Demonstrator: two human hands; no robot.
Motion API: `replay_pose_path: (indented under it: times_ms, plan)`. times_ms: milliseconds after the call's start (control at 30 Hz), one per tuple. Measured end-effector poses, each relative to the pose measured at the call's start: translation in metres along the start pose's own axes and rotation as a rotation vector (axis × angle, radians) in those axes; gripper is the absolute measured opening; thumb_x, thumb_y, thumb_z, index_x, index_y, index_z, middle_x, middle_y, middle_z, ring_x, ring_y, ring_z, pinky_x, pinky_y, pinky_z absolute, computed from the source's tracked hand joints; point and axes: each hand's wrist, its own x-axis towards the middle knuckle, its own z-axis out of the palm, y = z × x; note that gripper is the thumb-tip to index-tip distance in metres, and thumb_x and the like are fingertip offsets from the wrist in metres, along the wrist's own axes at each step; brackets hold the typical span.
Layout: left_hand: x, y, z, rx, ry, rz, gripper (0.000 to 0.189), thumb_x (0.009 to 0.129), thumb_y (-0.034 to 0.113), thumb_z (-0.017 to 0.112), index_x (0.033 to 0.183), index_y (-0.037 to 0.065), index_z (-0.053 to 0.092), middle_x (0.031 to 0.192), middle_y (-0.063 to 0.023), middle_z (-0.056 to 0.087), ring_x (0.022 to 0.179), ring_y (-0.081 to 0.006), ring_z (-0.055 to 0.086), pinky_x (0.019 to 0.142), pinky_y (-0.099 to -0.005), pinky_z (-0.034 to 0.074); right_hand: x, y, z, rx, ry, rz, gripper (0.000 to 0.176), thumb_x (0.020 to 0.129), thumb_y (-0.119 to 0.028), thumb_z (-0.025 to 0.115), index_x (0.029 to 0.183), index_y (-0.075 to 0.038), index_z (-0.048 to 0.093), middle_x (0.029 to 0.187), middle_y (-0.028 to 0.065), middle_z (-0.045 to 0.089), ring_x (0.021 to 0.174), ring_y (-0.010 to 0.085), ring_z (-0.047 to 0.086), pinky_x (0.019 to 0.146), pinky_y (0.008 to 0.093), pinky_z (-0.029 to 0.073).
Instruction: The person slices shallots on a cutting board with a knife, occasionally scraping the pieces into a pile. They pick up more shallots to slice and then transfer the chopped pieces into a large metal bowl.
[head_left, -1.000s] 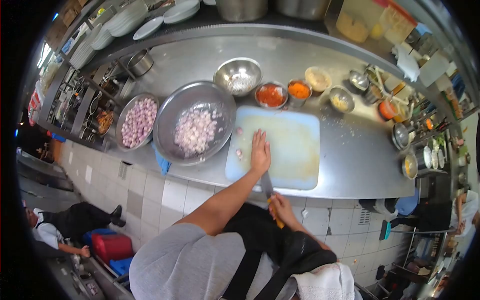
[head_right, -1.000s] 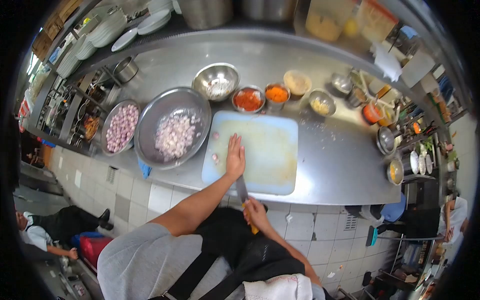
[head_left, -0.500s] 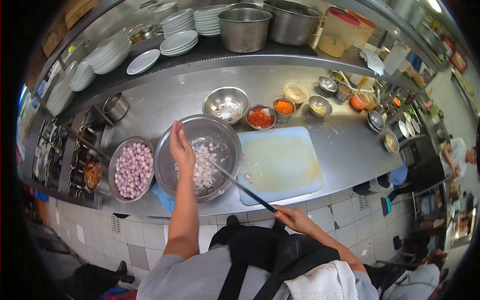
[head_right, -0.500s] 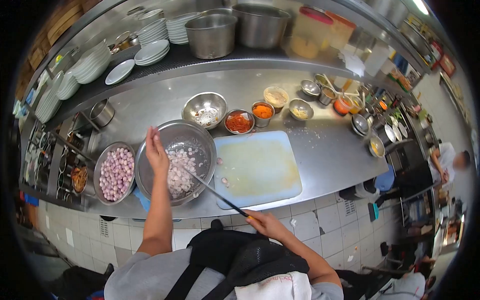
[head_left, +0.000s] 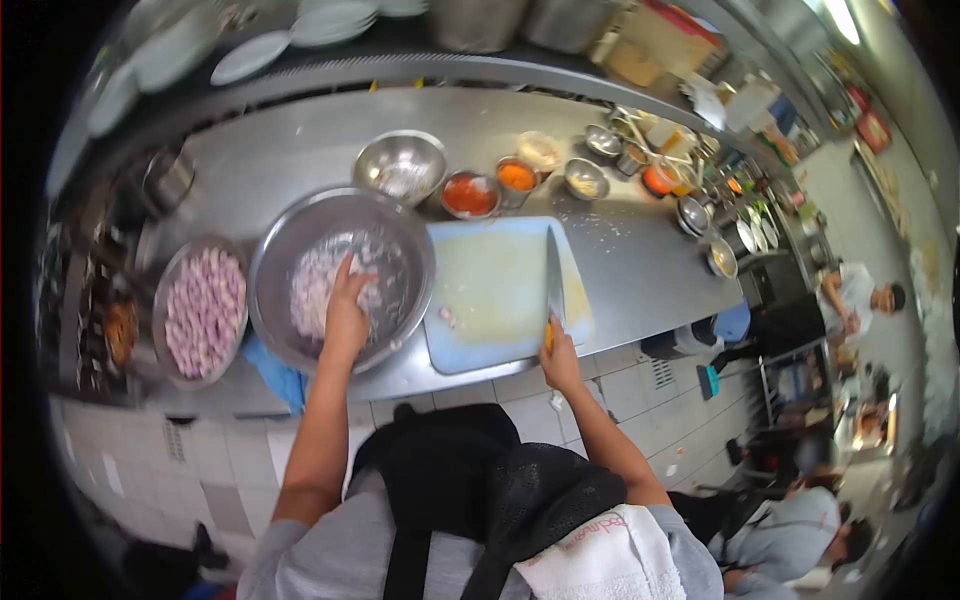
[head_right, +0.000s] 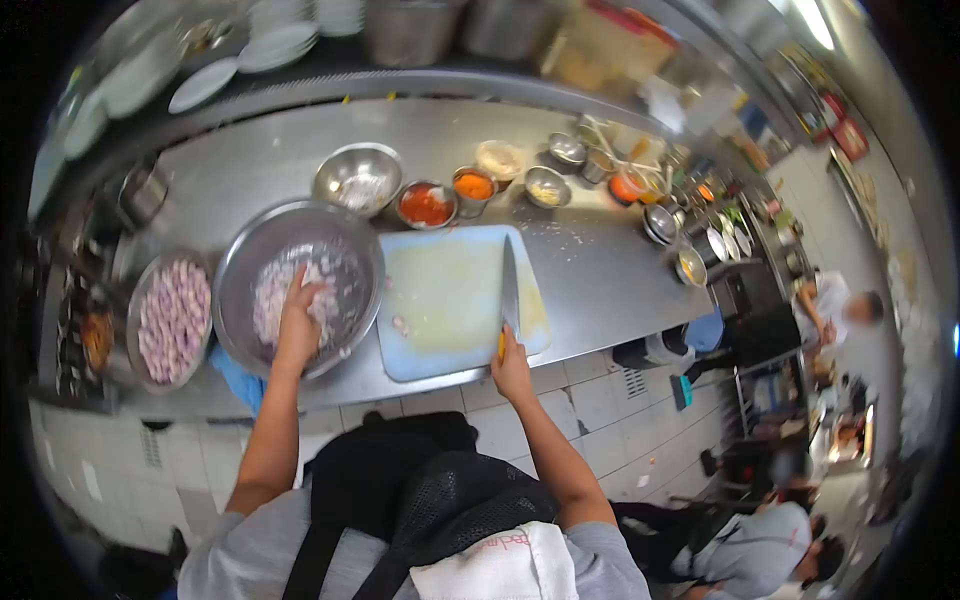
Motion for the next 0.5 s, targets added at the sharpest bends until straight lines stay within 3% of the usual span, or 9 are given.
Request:
replay_pose_path:
  times_ms: [67, 100, 200, 233, 300, 333, 433, 467, 500]
  plan:
    - [0.006, 0.011, -0.003, -0.111, 0.059, -0.04, 0.062, 0.077, -0.024, 0.058, 0.129, 0.007, 0.074, 0.168, -0.0198, 0.046, 0.136, -0.0418, 0.063, 0.107, -0.0436, 0.057, 0.021, 0.001, -0.003, -0.061, -0.112, -0.026, 0.078, 0.098, -0.018, 0.068, 0.168, -0.01, 0.035, 0.125, 0.0354, 0.064, 0.114, 0.0526, 0.067, 0.099, 0.0562, 0.056]
    - [0.004, 0.012, 0.0, -0.127, 0.102, -0.069, 0.062, 0.077, -0.024, 0.058, 0.129, 0.007, 0.074, 0.168, -0.0198, 0.046, 0.136, -0.0418, 0.063, 0.107, -0.0436, 0.057, 0.031, 0.001, -0.008, -0.089, -0.131, -0.068, 0.078, 0.098, -0.018, 0.068, 0.168, -0.01, 0.035, 0.125, 0.0354, 0.064, 0.114, 0.0526, 0.067, 0.099, 0.0562, 0.056]
    - [-0.015, 0.035, 0.016, -0.077, 0.306, 0.095, 0.046, 0.087, -0.017, 0.063, 0.126, 0.006, 0.074, 0.153, -0.0161, 0.061, 0.115, -0.0389, 0.072, 0.094, -0.0427, 0.06, 0.055, 0.0, -0.02, -0.264, -0.294, -0.027, 0.079, 0.098, -0.028, 0.071, 0.167, -0.01, 0.037, 0.126, 0.0355, 0.063, 0.114, 0.0505, 0.068, 0.096, 0.0566, 0.057]
    - [-0.025, 0.049, 0.022, -0.086, 0.331, 0.054, 0.046, 0.087, -0.017, 0.063, 0.126, 0.006, 0.074, 0.153, -0.0161, 0.061, 0.115, -0.0389, 0.072, 0.094, -0.0427, 0.06, 0.061, 0.0, -0.023, -0.294, -0.321, -0.053, 0.079, 0.098, -0.028, 0.071, 0.167, -0.01, 0.037, 0.126, 0.0355, 0.063, 0.114, 0.0505, 0.068, 0.096, 0.0566, 0.057]
    - [-0.052, 0.077, 0.045, -0.235, 0.289, 0.181, 0.04, 0.088, -0.013, 0.067, 0.123, 0.005, 0.074, 0.139, -0.0151, 0.069, 0.121, -0.037, 0.071, 0.097, -0.0404, 0.06, 0.062, 0.01, -0.027, -0.271, -0.29, -0.142, 0.08, 0.1, -0.036, 0.072, 0.167, -0.01, 0.038, 0.126, 0.035, 0.062, 0.115, 0.0506, 0.068, 0.096, 0.056, 0.057]
    - [-0.065, 0.088, 0.061, -0.222, 0.245, 0.248, 0.035, 0.088, -0.01, 0.069, 0.118, 0.006, 0.074, 0.129, -0.0131, 0.072, 0.116, -0.0359, 0.073, 0.096, -0.0404, 0.061, 0.062, 0.016, -0.033, -0.301, -0.32, -0.178, 0.082, 0.101, -0.043, 0.072, 0.168, -0.01, 0.037, 0.127, 0.0341, 0.061, 0.113, 0.0513, 0.068, 0.097, 0.0547, 0.057]
    - [-0.102, 0.099, 0.111, -0.222, 0.091, 0.303, 0.033, 0.087, -0.009, 0.07, 0.116, 0.006, 0.074, 0.127, -0.0115, 0.073, 0.115, -0.0338, 0.073, 0.093, -0.0399, 0.062, 0.054, 0.024, -0.049, -0.24, -0.289, -0.271, 0.082, 0.103, -0.046, 0.07, 0.169, -0.011, 0.036, 0.126, 0.0331, 0.062, 0.109, 0.0518, 0.068, 0.095, 0.0551, 0.057]
    - [-0.112, 0.096, 0.127, -0.215, 0.117, 0.269, 0.033, 0.086, -0.007, 0.071, 0.117, 0.006, 0.074, 0.13, -0.012, 0.071, 0.122, -0.0346, 0.069, 0.1, -0.0426, 0.059, 0.046, 0.023, -0.064, -0.161, -0.294, -0.236, 0.075, 0.105, -0.038, 0.072, 0.167, -0.01, 0.041, 0.124, 0.0279, 0.063, 0.104, 0.0421, 0.07, 0.087, 0.0491, 0.059]
    - [-0.119, 0.092, 0.138, -0.202, 0.136, 0.249, 0.033, 0.086, -0.007, 0.071, 0.117, 0.006, 0.074, 0.13, -0.012, 0.071, 0.122, -0.0346, 0.069, 0.1, -0.0426, 0.059, 0.038, 0.024, -0.073, -0.159, -0.312, -0.259, 0.075, 0.105, -0.038, 0.072, 0.167, -0.01, 0.041, 0.124, 0.0279, 0.063, 0.104, 0.0421, 0.07, 0.087, 0.0491, 0.059]
